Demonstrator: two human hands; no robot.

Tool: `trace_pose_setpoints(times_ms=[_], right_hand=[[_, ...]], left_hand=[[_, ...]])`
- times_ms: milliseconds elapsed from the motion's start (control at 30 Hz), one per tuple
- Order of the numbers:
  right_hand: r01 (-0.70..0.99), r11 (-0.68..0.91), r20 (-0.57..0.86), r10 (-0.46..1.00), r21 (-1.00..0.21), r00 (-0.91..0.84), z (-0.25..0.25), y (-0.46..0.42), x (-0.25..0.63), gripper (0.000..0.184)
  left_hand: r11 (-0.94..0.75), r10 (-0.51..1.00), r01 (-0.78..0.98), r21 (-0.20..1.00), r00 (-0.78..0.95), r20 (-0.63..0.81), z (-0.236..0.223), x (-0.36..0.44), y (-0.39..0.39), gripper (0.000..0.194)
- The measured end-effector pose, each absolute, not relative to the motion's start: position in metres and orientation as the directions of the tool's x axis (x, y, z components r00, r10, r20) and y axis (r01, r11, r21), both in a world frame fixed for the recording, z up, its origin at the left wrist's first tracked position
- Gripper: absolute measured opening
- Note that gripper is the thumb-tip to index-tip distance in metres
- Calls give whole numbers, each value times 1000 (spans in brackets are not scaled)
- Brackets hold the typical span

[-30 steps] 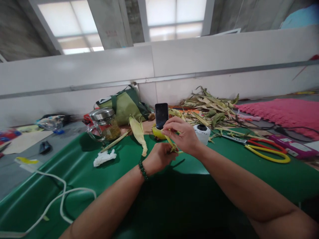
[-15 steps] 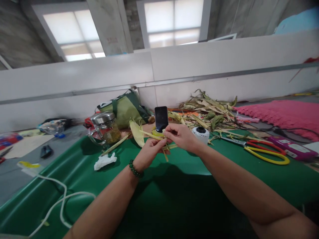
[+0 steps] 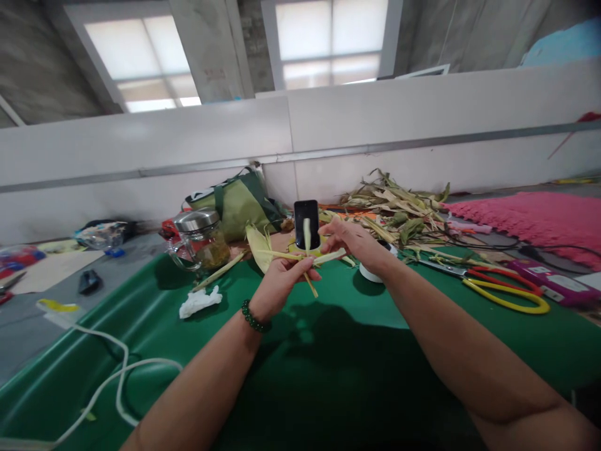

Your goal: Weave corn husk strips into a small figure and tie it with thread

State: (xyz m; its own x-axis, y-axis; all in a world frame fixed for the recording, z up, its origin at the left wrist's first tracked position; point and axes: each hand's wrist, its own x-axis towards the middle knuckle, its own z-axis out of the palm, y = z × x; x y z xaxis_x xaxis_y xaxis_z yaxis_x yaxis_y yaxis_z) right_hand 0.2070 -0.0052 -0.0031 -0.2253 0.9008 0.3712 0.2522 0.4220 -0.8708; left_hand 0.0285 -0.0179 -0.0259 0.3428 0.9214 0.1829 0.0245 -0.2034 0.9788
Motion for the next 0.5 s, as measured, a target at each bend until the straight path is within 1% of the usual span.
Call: trace_pose_setpoints(times_ms=[67,133,200,333,400,500], right_hand=[[354,428,306,885,-832,-352,-1,-11,206,42],[412,481,319,858,-774,-403,1,-13,206,36],[406,515,359,843,-755,-400,2,-13,208,36],[369,521,389,841,-770,-376,7,-9,221,35],[362,515,393,846,-777,-360,8,-6,226,36],[352,479,386,871,-804,-304,7,-3,227,37]], left_hand=[[-242,919,16,970,324,224,-25,27,-17,33],[-274,911,11,962,322,256,-25,26,-15,33],[-297,911,17,955,305,278,-26,24,-12,32],[-336,912,16,942,256,321,-25,19,-10,31],[-307,921,20,952,259,292,-23,18,-11,28],[-176,939,-28,984,295,176,-19,18,-14,27]])
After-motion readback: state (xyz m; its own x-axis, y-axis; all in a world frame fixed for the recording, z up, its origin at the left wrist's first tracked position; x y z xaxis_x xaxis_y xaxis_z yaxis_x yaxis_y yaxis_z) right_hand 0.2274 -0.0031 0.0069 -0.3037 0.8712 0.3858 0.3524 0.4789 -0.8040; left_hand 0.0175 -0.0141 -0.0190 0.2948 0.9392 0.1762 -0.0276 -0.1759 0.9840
